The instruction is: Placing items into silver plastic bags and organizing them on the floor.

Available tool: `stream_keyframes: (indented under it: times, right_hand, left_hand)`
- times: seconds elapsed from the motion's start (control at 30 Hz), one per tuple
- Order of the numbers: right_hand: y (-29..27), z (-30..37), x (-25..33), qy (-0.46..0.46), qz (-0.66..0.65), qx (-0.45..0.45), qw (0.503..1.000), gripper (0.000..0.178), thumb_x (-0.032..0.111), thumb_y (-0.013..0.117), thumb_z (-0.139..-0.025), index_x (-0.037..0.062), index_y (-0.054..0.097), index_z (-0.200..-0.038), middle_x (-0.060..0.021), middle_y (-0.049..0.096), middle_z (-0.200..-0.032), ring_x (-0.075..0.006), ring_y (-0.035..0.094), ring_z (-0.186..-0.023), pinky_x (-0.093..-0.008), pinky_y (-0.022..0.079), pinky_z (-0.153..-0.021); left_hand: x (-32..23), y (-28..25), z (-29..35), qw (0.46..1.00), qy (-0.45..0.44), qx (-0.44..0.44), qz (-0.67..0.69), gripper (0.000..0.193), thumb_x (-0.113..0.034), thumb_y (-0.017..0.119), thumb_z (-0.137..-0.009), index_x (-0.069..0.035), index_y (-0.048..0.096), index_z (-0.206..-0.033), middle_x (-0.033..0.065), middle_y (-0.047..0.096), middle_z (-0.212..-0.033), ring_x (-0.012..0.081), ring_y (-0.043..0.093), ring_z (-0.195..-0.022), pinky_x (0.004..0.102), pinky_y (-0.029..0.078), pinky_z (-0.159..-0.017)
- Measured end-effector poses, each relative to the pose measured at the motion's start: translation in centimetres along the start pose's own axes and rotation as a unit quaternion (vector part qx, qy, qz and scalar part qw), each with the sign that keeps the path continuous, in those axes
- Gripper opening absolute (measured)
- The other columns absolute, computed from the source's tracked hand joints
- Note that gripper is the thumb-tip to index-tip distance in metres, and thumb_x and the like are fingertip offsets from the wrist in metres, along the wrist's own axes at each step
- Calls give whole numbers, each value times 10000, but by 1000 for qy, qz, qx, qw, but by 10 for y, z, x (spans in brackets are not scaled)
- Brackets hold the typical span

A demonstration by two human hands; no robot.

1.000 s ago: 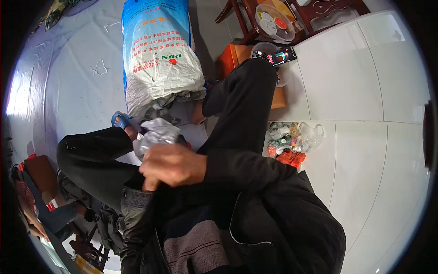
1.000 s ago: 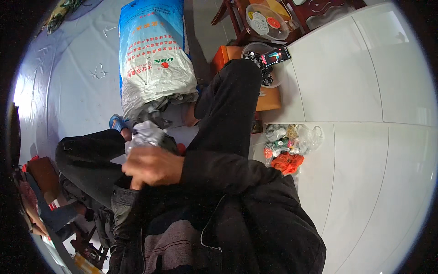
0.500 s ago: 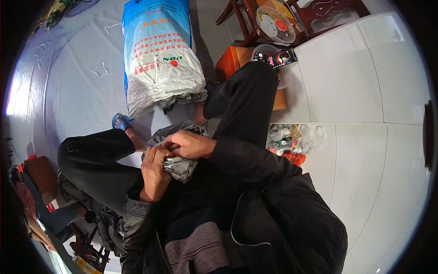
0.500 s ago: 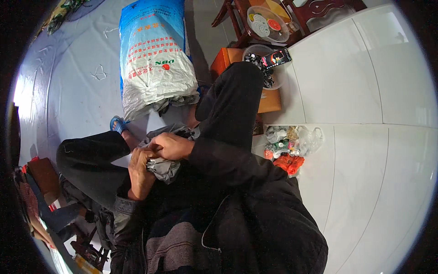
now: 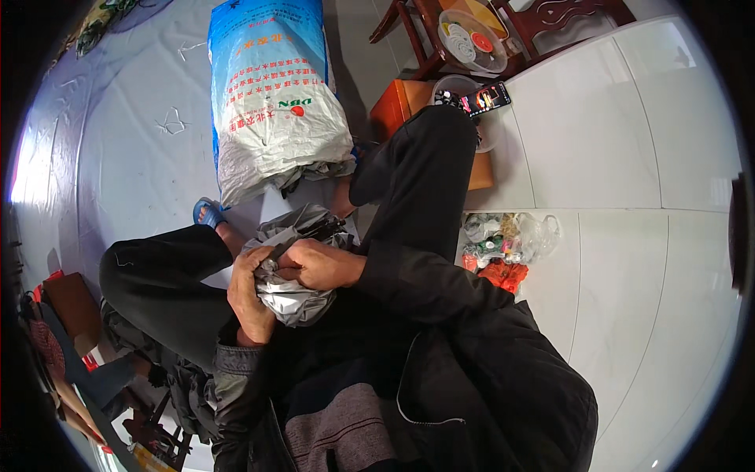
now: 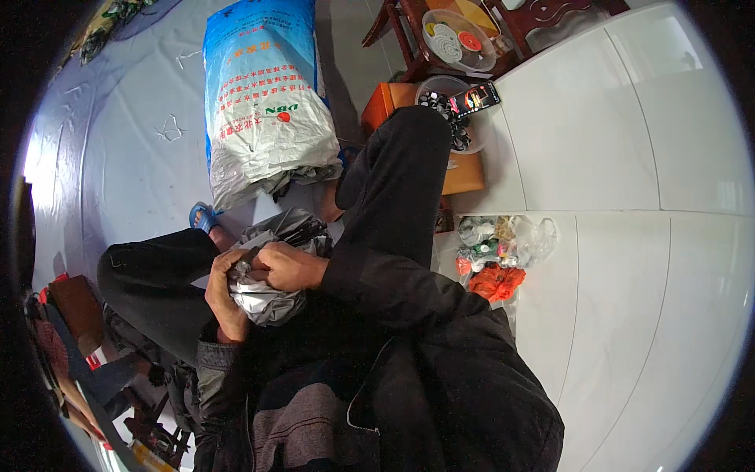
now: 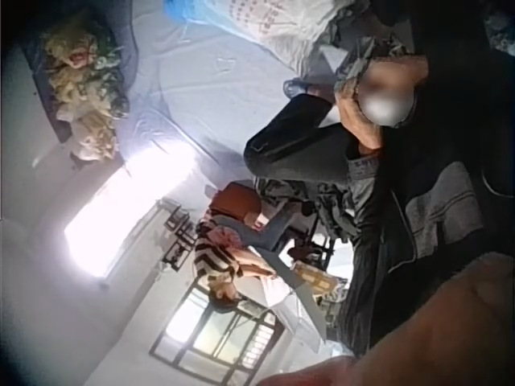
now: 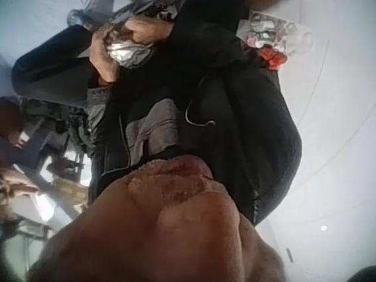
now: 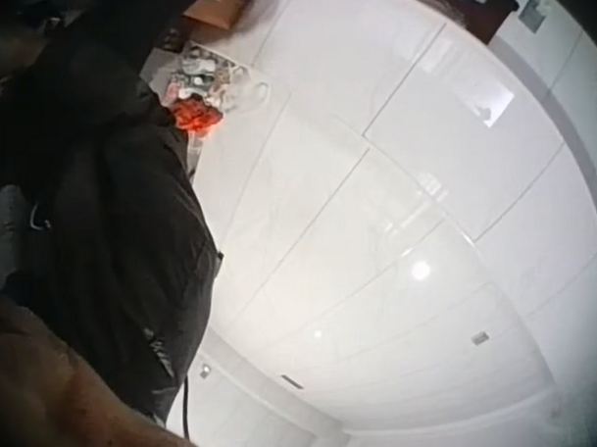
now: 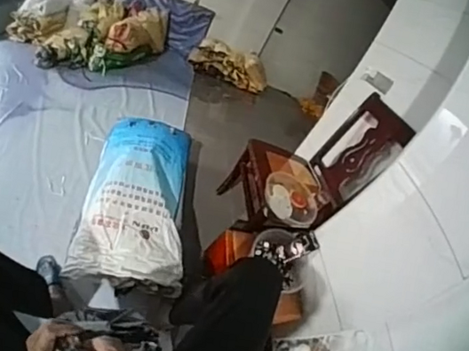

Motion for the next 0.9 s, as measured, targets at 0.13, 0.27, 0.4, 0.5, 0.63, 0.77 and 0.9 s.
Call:
stream_keyframes:
  times: [0.13,0.27,0.4,0.5,0.63,0.77,0.9]
  right_hand:
    - [-4,0,7,-22,-10,-32,999,221,161,660,-886,-59,650,-871,-257,631,-780,-357,621,-670,-434,457,-635]
    - [-7,1,6,-40,-12,-53,998,232,170,654,-905,-61,649,-880,-265,627,-783,-376,642,-691,-434,460,-630]
    - [-6,-2,5,-41,-21,-54,997,264,198,646,-930,-62,652,-888,-271,623,-784,-393,647,-697,-445,465,-629]
    - [-5,-1,2,-27,-21,-63,997,309,237,643,-951,-65,656,-887,-274,619,-782,-400,642,-688,-453,468,-631]
    - [-8,2,-9,30,-14,-85,996,369,292,649,-965,-66,671,-878,-275,622,-778,-390,645,-677,-457,469,-634]
    - [-11,4,-1,-11,17,-113,993,414,335,658,-967,-67,682,-872,-272,628,-773,-389,645,-674,-449,468,-629]
    - [-9,5,1,18,-27,-82,996,374,301,667,-962,-64,691,-883,-263,636,-765,-326,646,-647,-438,468,-629]
  left_hand:
    - [14,3,4,999,-44,9,19,409,9,677,-832,-5,613,-1236,144,697,-1129,239,677,-1041,336,530,-913]
    - [21,5,4,997,-77,10,0,423,13,653,-846,-8,624,-1267,128,710,-1117,218,689,-1020,318,530,-917]
    - [31,2,4,994,-111,-3,-17,383,-51,694,-805,-15,652,-1184,181,719,-1059,311,718,-974,364,550,-866]
    - [30,4,3,995,-98,21,-29,359,-86,715,-799,-19,671,-1149,170,727,-1018,314,724,-940,359,553,-832]
    - [12,2,0,997,-48,26,-46,319,-83,700,-816,-30,686,-1131,141,724,-958,237,717,-894,339,541,-815]
    - [9,1,1,998,-40,23,-38,302,-103,715,-802,-39,689,-1096,145,716,-948,247,718,-875,352,539,-788]
    - [21,3,5,997,-67,40,-19,351,-116,748,-777,-32,687,-1113,154,731,-969,309,730,-891,361,554,-805]
Point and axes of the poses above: each hand's wrist, its own z-axis away from the middle knuckle, its own y-axis out of the palm, x = y × z, the point moved 10 cm from there along -z, towards the middle knuckle
